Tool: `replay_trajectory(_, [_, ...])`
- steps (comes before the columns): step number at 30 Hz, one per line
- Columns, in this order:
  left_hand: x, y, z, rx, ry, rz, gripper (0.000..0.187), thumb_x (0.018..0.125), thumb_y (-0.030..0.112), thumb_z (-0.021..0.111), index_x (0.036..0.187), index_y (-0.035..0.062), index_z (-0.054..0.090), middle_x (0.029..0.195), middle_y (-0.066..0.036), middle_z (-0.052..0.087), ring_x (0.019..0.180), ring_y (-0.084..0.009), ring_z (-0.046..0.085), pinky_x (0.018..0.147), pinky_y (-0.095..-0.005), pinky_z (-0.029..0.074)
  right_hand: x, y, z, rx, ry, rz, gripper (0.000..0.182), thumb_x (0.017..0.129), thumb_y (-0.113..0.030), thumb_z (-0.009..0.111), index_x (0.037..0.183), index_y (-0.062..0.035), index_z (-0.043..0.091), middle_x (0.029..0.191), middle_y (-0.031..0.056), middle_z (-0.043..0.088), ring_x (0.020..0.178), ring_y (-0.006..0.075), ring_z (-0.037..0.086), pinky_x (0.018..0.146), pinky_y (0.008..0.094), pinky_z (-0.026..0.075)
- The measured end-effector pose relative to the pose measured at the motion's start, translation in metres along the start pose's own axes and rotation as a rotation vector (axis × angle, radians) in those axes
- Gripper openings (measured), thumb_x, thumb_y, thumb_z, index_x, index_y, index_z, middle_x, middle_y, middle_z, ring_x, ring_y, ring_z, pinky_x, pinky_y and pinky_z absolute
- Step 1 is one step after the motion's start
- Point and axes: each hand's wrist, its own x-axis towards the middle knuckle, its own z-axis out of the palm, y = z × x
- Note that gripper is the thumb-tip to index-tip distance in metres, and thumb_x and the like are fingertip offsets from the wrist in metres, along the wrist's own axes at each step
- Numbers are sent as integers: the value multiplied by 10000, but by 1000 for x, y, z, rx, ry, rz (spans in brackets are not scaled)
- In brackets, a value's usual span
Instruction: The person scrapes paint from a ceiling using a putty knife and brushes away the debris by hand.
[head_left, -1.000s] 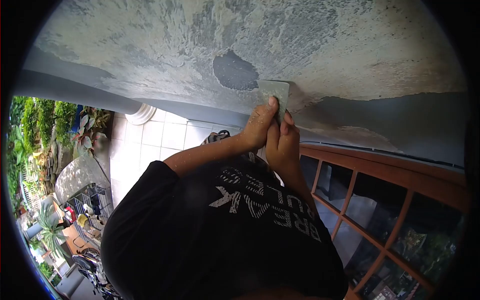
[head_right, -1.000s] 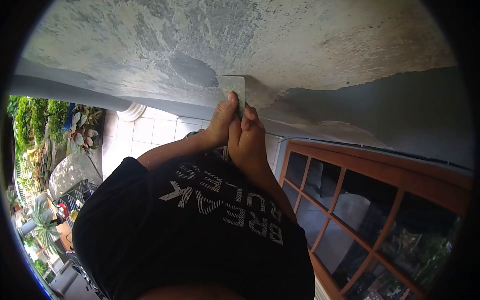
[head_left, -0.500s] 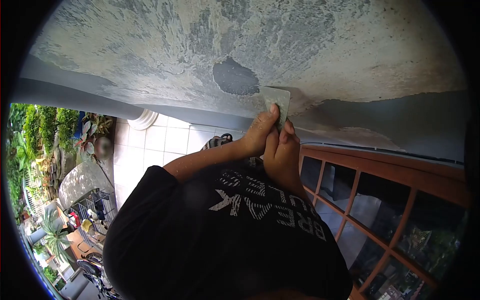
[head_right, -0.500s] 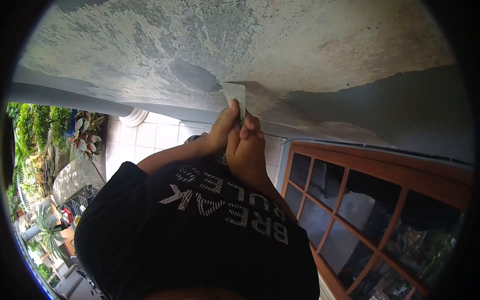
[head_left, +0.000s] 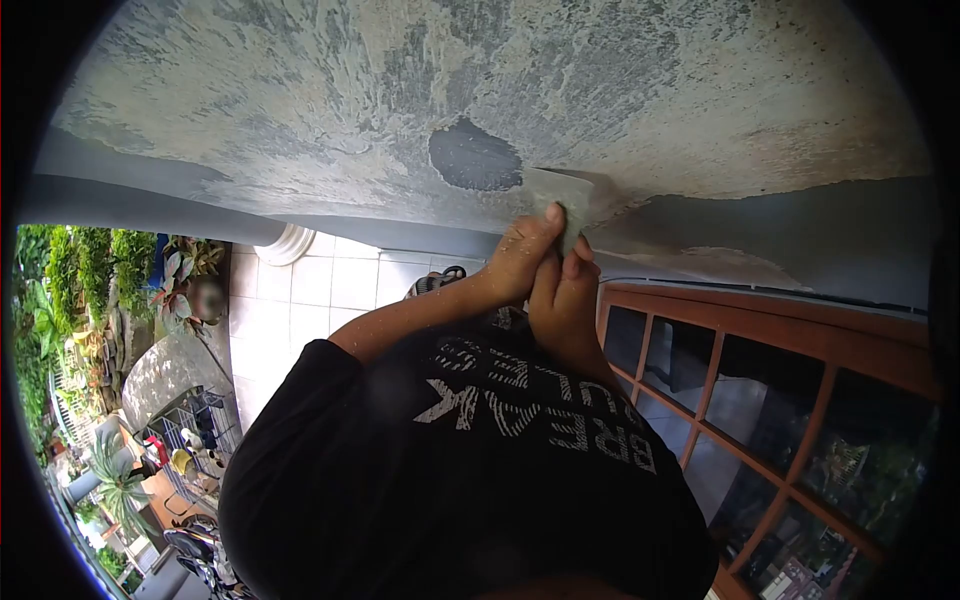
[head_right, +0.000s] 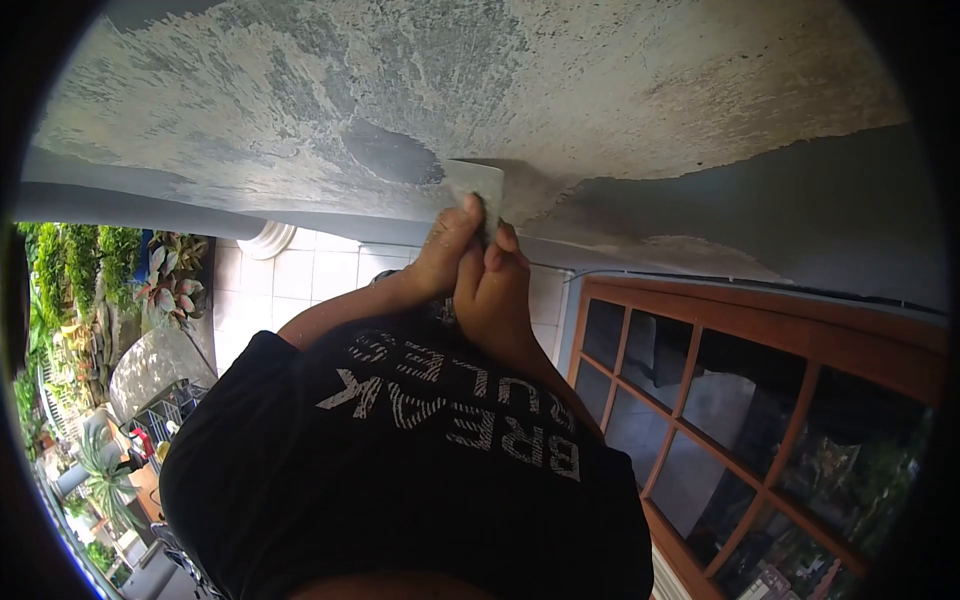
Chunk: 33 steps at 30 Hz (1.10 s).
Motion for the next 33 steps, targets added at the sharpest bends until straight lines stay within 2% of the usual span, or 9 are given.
replay_trajectory(4, [-2,9,-4,-172,89,187,592,976,438,251,803,-16,590,660,-72,568,747,-201,595,722,-303,482,19,-16,-2,-149,-191,-30,183,840,-40,459,982,72,483,742,214,533,708,334,557,673,342,436])
replay_trajectory(7, [-2,8,-3,-65,41,150,588,975,437,264,791,-18,589,655,-71,569,723,-186,592,716,-294,483,13,4,0,71,-127,-44,119,835,-54,499,830,48,438,752,160,463,660,275,513,651,389,415])
replay_trajectory(10, [-6,0,0,10,100,-46,555,977,408,304,800,-21,607,656,-63,582,661,-147,576,670,-260,480,-5,23,2,291,-98,124,138,861,-85,494,907,39,455,851,168,518,737,277,549,694,399,435])
replay_trajectory(14, [-6,9,3,67,142,-86,534,979,392,321,810,-19,619,663,-60,591,637,-133,565,641,-239,471,-26,59,26,-2,29,193,259,879,-138,495,1074,27,452,970,167,541,881,288,570,746,374,447])
replay_trajectory(17, [-6,8,1,134,167,-91,527,981,379,320,809,-19,620,657,-61,587,635,-135,565,649,-245,476,-27,64,24,67,-33,242,329,880,-163,501,1146,21,441,988,161,538,940,298,568,772,374,445])
replay_trajectory(25, [-3,8,0,158,159,-39,536,977,403,301,822,-17,597,649,-74,571,730,-208,626,712,-310,516,-6,30,11,190,-84,113,248,882,-142,489,1082,4,503,903,141,551,884,230,568,760,353,428])
replay_trajectory(28, [-11,1,1,175,192,-49,548,974,416,298,815,-17,595,643,-74,568,708,-203,621,702,-310,514,-11,34,9,254,-182,388,216,882,-130,484,1043,13,505,866,142,550,862,236,571,755,350,427])
replay_trajectory(31, [-3,12,2,289,203,-51,559,971,431,298,807,-15,592,637,-72,564,683,-202,613,686,-310,509,-4,42,20,194,-50,70,179,881,-101,484,1011,20,504,868,147,554,843,252,575,754,349,429])
replay_trajectory(33, [-10,16,6,312,233,-79,565,970,437,298,802,-16,590,635,-71,561,672,-202,609,676,-308,505,2,29,8,357,-127,121,170,879,-82,486,1007,28,501,864,157,555,829,253,574,747,348,428])
